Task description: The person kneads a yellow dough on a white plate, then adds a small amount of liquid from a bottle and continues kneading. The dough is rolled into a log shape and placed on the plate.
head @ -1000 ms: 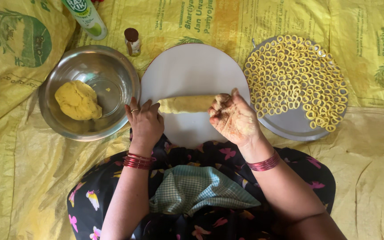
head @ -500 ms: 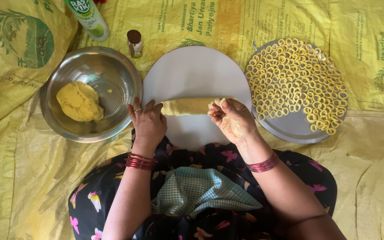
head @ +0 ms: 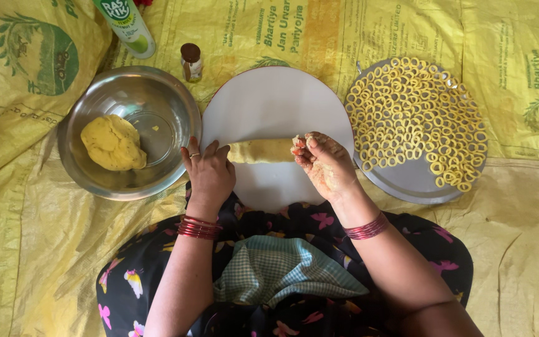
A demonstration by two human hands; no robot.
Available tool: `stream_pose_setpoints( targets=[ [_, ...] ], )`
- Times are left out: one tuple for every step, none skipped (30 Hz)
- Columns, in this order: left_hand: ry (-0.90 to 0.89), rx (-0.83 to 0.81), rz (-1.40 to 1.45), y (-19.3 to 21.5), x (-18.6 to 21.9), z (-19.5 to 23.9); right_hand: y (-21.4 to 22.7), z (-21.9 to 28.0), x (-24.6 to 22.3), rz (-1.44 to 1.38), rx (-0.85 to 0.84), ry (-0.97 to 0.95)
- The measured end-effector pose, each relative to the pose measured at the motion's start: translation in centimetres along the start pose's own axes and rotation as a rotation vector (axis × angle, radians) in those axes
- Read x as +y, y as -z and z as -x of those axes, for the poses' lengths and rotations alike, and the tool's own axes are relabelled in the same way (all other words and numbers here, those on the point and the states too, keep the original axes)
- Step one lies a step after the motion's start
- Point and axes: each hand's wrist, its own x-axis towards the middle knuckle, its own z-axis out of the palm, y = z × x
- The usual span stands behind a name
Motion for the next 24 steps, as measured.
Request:
stream_pose_setpoints(
  targets=[
    [0.002,-0.004,-0.001,0.0,0.0,0.0,0.0,0.0,0.0,-0.002,-0.013,-0.002],
    [0.003,-0.007,0.000,0.0,0.0,0.0,0.0,0.0,0.0,-0.004,-0.026,-0.004],
    [0.005,-0.010,0.002,0.0,0.0,0.0,0.1,-0.1,0.0,-0.007,-0.039,-0.006],
    [0.008,-0.014,0.002,0.1,0.0,0.0,0.1,-0.1,0.0,-0.009,-0.048,-0.003],
    [0.010,-0.014,0.001,0.1,0.0,0.0,0.1,-0.1,0.0,-0.012,-0.056,0.001],
    [0.012,-0.015,0.000,0.1,0.1,0.0,0.2,-0.2,0.1,-0.015,-0.064,0.004],
    [0.014,-0.016,-0.002,0.1,0.1,-0.1,0.2,-0.2,0.1,-0.009,-0.064,-0.001],
    [0.016,-0.020,-0.003,0.1,0.1,-0.1,0.2,-0.3,0.1,-0.004,-0.063,-0.006],
    [0.017,-0.024,-0.004,0.1,0.1,-0.1,0.3,-0.4,0.1,0.001,-0.063,-0.011],
    [0.018,-0.028,-0.005,0.1,0.1,-0.1,0.3,-0.4,0.1,-0.014,-0.044,-0.019],
    [0.018,-0.028,-0.005,0.1,0.1,-0.1,0.4,-0.5,0.1,-0.029,-0.025,-0.026],
    [0.018,-0.028,-0.005,0.2,0.1,-0.1,0.5,-0.7,0.1,-0.043,-0.006,-0.033],
    [0.018,-0.028,-0.005,0.2,0.1,-0.1,0.7,-0.9,0.1,-0.040,-0.005,-0.042],
    [0.017,-0.026,-0.002,0.2,0.1,-0.1,0.9,-1.1,0.0,-0.037,-0.005,-0.051],
    [0.017,-0.024,0.000,0.1,0.0,-0.1,1.2,-1.2,0.0,-0.033,-0.004,-0.060],
    [0.016,-0.021,0.003,0.1,0.0,-0.1,1.5,-1.5,0.0,-0.037,0.027,-0.079],
    [0.014,-0.018,0.004,0.1,0.0,-0.1,1.9,-1.7,0.0,-0.041,0.057,-0.099],
    [0.012,-0.014,0.005,0.1,0.0,-0.1,2.2,-1.9,0.0,-0.045,0.088,-0.118],
    [0.010,-0.011,0.007,0.0,0.0,-0.1,2.6,-1.9,0.0,-0.061,0.078,-0.108],
    [0.010,-0.009,0.005,0.0,0.0,-0.1,2.9,-2.0,0.1,-0.076,0.069,-0.097],
    [0.009,-0.008,0.004,0.0,0.0,0.0,3.2,-2.0,0.1,-0.091,0.059,-0.087],
    [0.009,-0.006,0.002,0.0,0.0,-0.1,3.4,-2.0,0.1,-0.126,0.042,-0.089],
    [0.009,-0.006,0.002,0.0,0.0,-0.1,3.6,-2.1,0.1,-0.161,0.025,-0.091],
    [0.010,-0.005,0.003,0.0,0.0,-0.1,3.6,-2.1,0.0,-0.197,0.008,-0.093]
  ],
)
